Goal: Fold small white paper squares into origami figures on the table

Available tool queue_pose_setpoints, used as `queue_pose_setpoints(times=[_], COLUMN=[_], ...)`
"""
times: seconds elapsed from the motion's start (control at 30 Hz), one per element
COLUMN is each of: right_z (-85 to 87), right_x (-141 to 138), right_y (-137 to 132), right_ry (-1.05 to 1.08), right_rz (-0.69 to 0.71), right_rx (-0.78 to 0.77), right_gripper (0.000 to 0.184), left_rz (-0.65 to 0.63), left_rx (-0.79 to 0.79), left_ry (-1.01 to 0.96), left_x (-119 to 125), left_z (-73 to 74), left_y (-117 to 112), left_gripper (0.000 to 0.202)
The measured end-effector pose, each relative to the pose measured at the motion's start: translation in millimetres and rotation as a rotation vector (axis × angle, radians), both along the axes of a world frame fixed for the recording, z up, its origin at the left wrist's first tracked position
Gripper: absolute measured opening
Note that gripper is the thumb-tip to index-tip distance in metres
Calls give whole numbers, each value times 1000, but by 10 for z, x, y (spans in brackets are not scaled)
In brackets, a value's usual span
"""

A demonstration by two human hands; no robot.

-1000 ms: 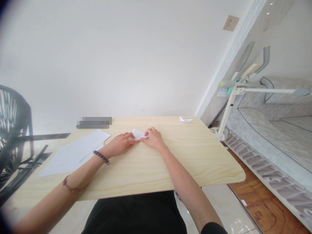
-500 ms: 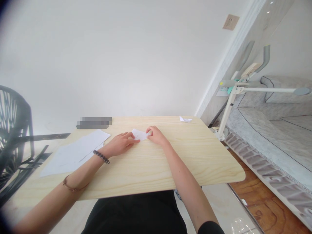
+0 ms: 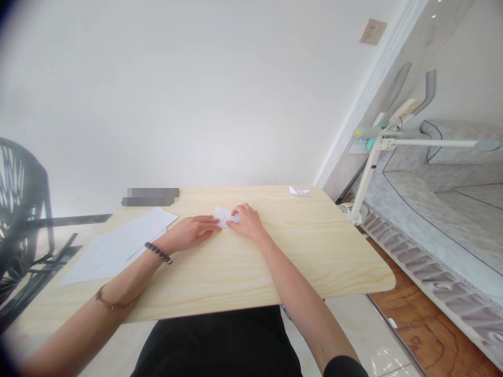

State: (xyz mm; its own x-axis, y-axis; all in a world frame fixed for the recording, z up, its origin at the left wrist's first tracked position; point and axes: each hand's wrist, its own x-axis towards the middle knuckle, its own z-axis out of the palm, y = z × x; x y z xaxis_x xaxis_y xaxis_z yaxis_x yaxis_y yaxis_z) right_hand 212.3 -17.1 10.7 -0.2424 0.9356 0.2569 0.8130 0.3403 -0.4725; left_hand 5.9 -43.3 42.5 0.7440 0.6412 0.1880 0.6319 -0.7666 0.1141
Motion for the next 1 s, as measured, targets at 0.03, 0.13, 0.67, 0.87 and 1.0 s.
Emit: queue_pose_setpoints(times=[0.03,0.13,0.67,0.87,1.0], right_z=[2,9,22,47,60], right_x=[-16,-38,-39,-21,42], right_y=[-10,-24,-23,-32,1], right_ry=[-16,-38,-36,13,89], right_rz=[-6,-9,-2,26,92], right_rx=[4,-6,-35,-77,-128], right_gripper=[30,36,41,46,41], left_rz=[-4,-13,9,18,16], left_rx=[2,2,21,35,45], left_ry=[-1,-5,32,33,32], left_x=[2,4,46,44,72], left_z=[-4,-10,1,-2,-8], left_y=[1,5,-16,-18,-23], left_gripper=[31,31,30,30,30])
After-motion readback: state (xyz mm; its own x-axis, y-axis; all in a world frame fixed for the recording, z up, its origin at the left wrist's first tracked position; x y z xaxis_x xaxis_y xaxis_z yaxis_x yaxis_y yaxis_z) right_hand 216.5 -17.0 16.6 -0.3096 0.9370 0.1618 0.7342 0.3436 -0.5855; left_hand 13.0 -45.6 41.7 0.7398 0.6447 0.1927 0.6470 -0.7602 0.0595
